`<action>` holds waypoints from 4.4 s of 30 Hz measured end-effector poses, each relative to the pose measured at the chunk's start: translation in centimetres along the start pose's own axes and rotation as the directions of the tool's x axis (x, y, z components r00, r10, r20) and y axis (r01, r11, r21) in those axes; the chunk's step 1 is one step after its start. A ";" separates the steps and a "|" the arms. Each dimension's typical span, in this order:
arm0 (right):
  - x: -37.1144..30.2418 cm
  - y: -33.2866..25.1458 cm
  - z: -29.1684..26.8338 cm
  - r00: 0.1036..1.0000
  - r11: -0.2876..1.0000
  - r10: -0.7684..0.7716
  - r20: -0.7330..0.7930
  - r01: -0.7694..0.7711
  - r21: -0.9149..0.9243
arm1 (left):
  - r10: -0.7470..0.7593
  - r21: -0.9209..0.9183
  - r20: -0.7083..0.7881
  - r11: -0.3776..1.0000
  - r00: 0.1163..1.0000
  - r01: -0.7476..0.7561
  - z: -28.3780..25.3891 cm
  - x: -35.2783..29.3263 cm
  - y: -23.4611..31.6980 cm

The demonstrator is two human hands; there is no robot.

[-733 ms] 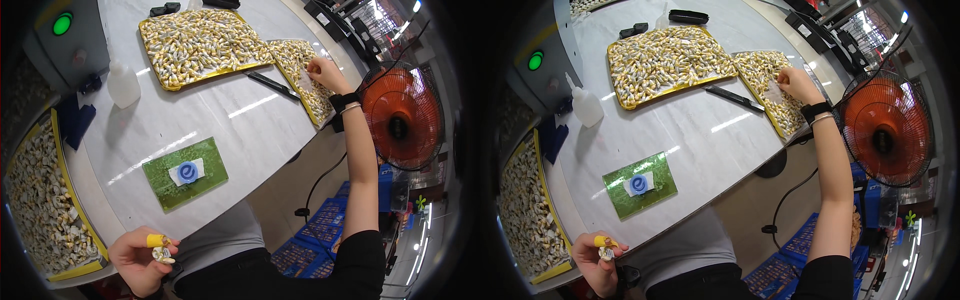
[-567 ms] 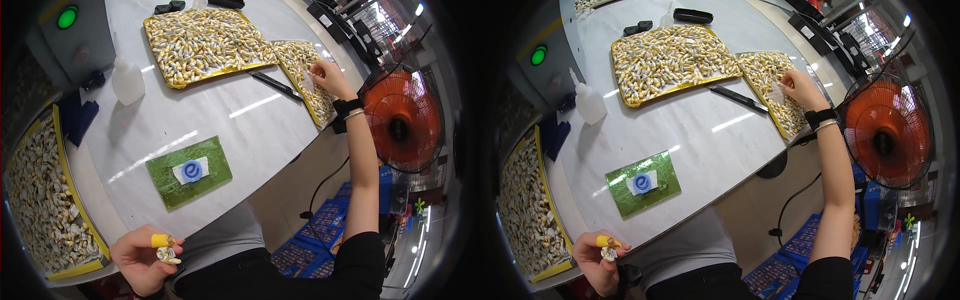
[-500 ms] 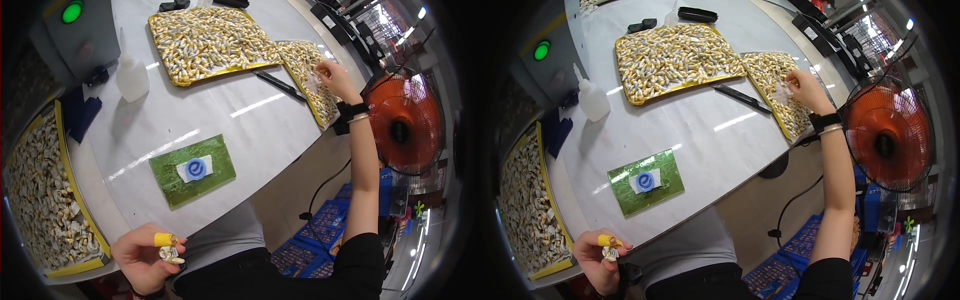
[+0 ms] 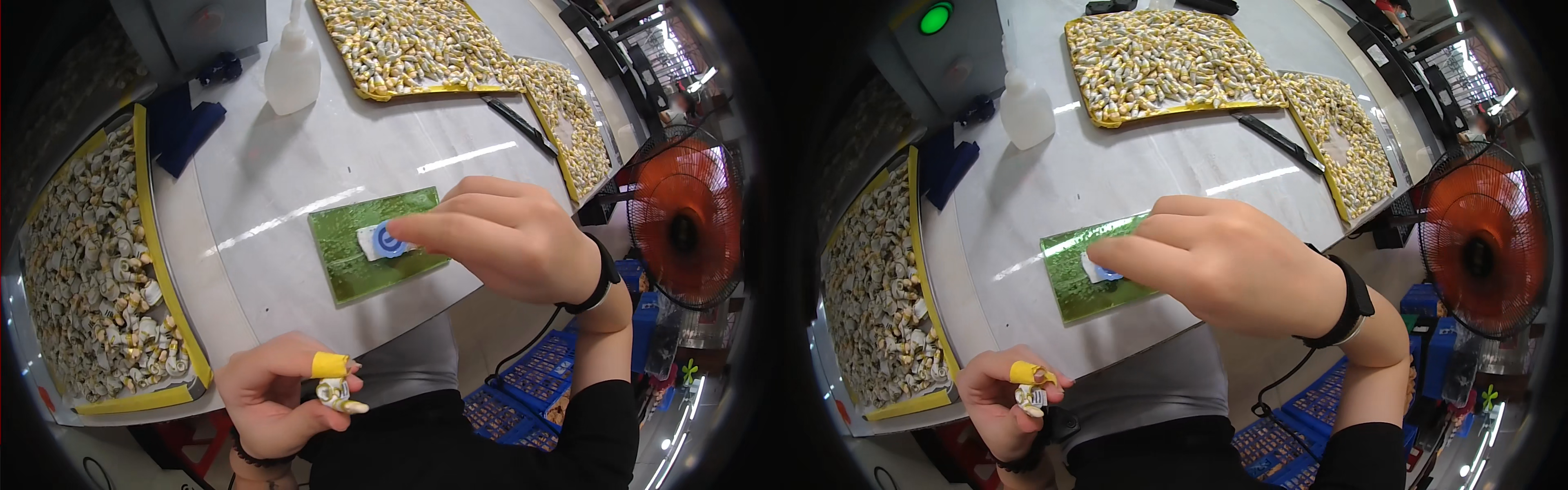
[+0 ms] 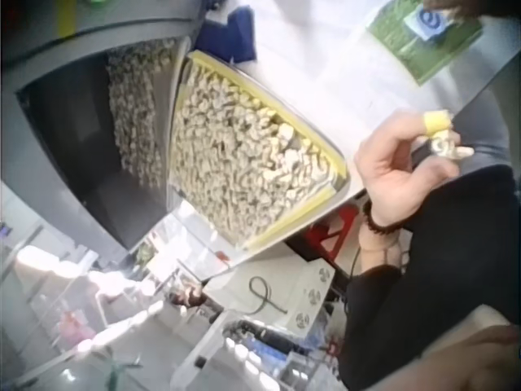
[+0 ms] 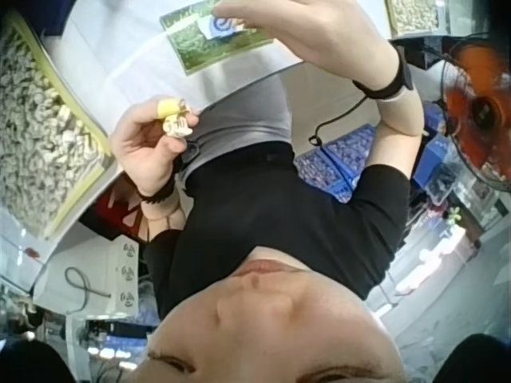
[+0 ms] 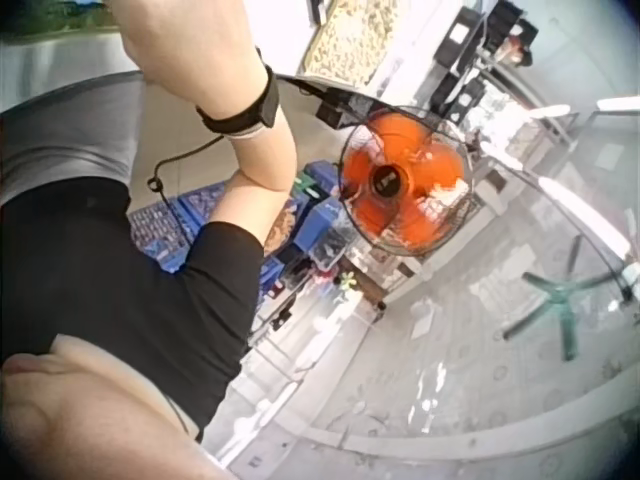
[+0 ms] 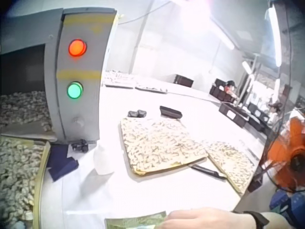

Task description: The person repeatedly picks up small, white, spiral-shaped objects from a tray and uses a yellow tool to apply a substance to them. The person then places the treated objects onto a green rectangular mat. This process is repeated continuously throughout the video.

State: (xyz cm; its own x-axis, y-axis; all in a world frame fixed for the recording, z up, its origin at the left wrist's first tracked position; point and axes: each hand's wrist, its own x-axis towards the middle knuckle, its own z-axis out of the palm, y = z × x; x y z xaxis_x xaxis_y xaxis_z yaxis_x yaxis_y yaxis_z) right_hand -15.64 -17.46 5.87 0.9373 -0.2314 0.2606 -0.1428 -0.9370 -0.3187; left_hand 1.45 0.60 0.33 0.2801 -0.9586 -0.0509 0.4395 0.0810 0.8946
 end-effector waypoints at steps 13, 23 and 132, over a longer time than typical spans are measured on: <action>1.2 -0.1 1.0 0.989 0.989 -0.035 0.145 0.054 -0.135 | 0.047 -0.094 0.067 0.995 0.997 -0.041 -0.4 0.4 -0.5; -0.2 -4.4 0.8 0.959 0.879 0.198 -0.201 -0.082 0.470 | 0.339 0.161 0.079 0.924 0.938 -0.347 0.8 -0.2 -1.1; -4.5 -3.8 0.9 0.913 0.634 0.395 -0.101 -0.191 0.750 | 0.229 0.893 0.195 -0.444 0.954 -0.076 -16.9 16.7 19.1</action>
State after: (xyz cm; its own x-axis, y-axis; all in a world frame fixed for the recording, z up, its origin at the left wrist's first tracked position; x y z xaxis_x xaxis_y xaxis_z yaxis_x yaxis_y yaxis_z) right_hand -18.98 -12.63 5.07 0.7675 -0.6077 0.2041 -0.0314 -0.3536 -0.9349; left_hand 28.96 -9.29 9.09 0.2012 -0.9490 0.2429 -0.9784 -0.2067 0.0029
